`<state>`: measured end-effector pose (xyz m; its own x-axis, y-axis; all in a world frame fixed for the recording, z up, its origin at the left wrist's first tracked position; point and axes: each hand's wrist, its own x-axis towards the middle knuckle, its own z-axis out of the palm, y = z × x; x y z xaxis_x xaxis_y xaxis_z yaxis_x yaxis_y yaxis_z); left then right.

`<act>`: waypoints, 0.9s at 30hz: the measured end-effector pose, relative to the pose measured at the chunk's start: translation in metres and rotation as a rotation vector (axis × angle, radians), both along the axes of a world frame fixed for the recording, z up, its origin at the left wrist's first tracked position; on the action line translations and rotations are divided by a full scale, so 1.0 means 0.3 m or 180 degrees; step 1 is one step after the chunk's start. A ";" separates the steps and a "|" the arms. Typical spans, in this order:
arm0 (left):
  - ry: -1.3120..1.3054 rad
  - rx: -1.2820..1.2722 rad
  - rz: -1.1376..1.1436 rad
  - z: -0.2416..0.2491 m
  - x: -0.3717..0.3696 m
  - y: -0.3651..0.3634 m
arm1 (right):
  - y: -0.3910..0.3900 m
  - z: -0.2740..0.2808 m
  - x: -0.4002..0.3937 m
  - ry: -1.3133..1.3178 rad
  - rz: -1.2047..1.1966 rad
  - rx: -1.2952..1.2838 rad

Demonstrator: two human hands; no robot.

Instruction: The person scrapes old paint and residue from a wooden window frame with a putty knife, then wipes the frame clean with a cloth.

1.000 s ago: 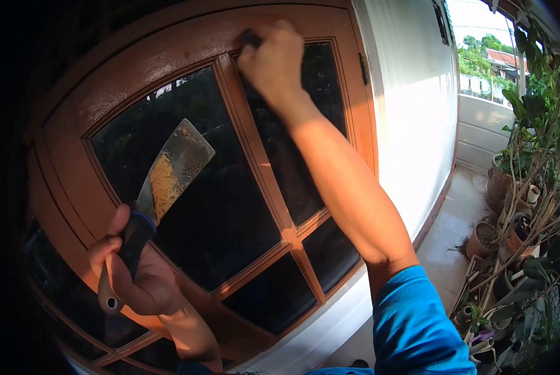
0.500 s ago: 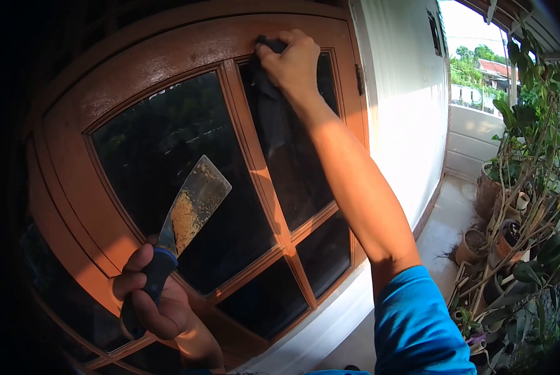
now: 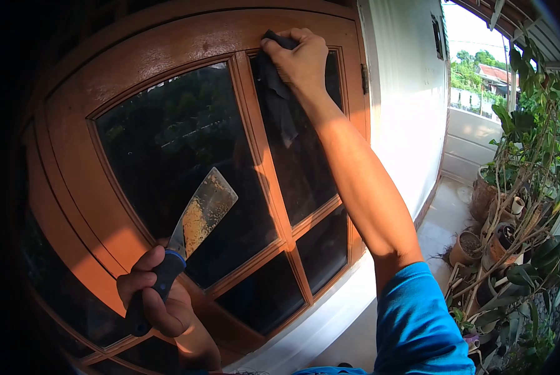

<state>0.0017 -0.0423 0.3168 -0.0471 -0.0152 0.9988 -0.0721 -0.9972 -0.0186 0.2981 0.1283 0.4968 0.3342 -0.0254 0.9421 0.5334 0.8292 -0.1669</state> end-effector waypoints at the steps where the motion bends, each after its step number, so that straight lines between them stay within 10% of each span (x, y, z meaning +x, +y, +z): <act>1: 0.0011 0.0027 -0.0014 -0.001 -0.002 0.003 | -0.003 -0.008 -0.013 -0.0012 -0.0048 0.0021; 19: -0.0090 -0.0292 -0.0016 -0.056 -0.019 -0.020 | -0.008 -0.023 0.012 -0.0027 -0.1077 0.0244; 27: 0.0021 -0.0413 0.0045 -0.080 -0.013 -0.011 | -0.103 -0.051 -0.086 -0.1247 -0.0847 0.0511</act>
